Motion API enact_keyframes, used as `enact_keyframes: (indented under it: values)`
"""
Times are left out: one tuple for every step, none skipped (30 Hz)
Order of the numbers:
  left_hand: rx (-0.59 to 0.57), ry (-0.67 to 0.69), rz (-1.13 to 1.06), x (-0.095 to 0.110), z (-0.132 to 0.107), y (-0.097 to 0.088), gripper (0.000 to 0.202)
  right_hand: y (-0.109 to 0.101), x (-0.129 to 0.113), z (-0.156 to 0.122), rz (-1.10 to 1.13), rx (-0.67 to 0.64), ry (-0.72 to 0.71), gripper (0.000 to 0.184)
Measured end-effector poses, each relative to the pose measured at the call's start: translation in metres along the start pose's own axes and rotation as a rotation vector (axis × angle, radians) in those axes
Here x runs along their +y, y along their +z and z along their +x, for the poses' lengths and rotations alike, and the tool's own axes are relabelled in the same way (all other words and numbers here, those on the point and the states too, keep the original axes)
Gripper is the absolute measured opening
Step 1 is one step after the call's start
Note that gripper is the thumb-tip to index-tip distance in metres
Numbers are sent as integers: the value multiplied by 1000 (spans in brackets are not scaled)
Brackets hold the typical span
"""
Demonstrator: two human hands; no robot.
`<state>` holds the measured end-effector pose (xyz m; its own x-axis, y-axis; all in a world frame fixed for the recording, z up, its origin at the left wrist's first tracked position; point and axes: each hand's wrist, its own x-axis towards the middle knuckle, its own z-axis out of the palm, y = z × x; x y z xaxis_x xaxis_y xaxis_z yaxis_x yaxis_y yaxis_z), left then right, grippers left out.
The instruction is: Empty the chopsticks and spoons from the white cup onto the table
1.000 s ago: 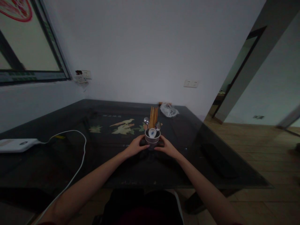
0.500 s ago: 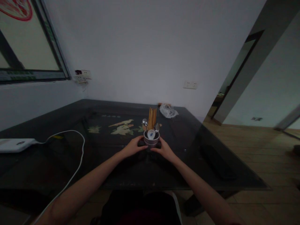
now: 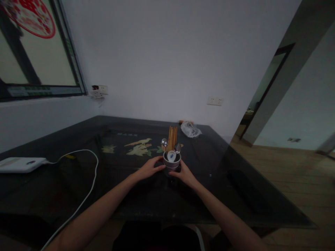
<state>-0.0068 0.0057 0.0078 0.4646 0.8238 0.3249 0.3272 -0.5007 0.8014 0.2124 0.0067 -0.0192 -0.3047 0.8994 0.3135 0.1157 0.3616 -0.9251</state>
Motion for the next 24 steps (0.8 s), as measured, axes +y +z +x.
enact_keyframes:
  values:
    - [14, -2, -3, 0, 0, -1, 43, 1, 1, -1, 11, 0, 2, 76]
    - [28, -2, -8, 1, 1, -2, 43, 2, 2, -1, 24, -4, 4, 76]
    - [42, -2, -19, 1, 1, -3, 43, 3, 3, -2, 35, -9, 5, 77]
    - [58, -2, -34, 2, 2, -4, 43, 3, 3, -2, 43, -13, 5, 78]
    - [78, -5, -52, 3, 3, -5, 43, 3, 4, -3, 45, -13, 2, 79]
    - [100, -12, -69, 4, 4, -6, 43, 4, 3, -3, 40, -7, -2, 79]
    - [128, -22, -83, 6, 5, -7, 42, 4, 3, -3, 29, -2, -6, 79]
    - [158, -33, -93, 8, 6, -8, 42, 4, 3, -4, 16, 2, -11, 79]
    - [188, -42, -99, 10, 7, -9, 41, 3, 2, -4, 4, 6, -16, 79]
    - [214, -49, -101, 12, 8, -9, 41, 3, 2, -4, -3, 7, -21, 80]
    - [234, -56, -102, 14, 9, -10, 40, 3, 1, -5, -6, 6, -24, 80]
    - [248, -62, -102, 17, 10, -10, 40, 4, 1, -5, -4, 3, -26, 80]
    - [258, -66, -102, 19, 12, -10, 40, 4, 1, -5, -1, 1, -26, 80]
    - [262, -72, -104, 20, 13, -10, 39, 4, 1, -5, 2, 0, -22, 80]
    - [262, -77, -108, 22, 16, -10, 39, 4, 1, -5, 5, -1, -18, 79]
    - [258, -83, -114, 24, 18, -10, 38, 4, 1, -5, 7, -3, -16, 78]
    - [252, -90, -123, 26, 20, -10, 38, 4, 2, -5, 8, -3, -16, 78]
    - [241, -102, -136, 27, 23, -10, 38, 4, 2, -5, 10, -1, -18, 79]
    - [223, -116, -156, 29, 26, -9, 37, 4, 2, -5, 14, -1, -19, 79]
    - [199, -132, -185, 31, 28, -8, 37, 4, 3, -5, 18, -1, -21, 79]
    - [167, -147, -223, 32, 31, -7, 37, 4, 4, -5, 20, -1, -19, 80]
    - [131, -161, -266, 34, 34, -6, 37, 4, 4, -4, 22, -3, -14, 79]
    - [97, -173, -307, 35, 37, -5, 38, 4, 5, -4, 24, -5, -9, 79]
    - [71, -184, -337, 36, 39, -3, 40, 4, 6, -4, 27, -7, -7, 78]
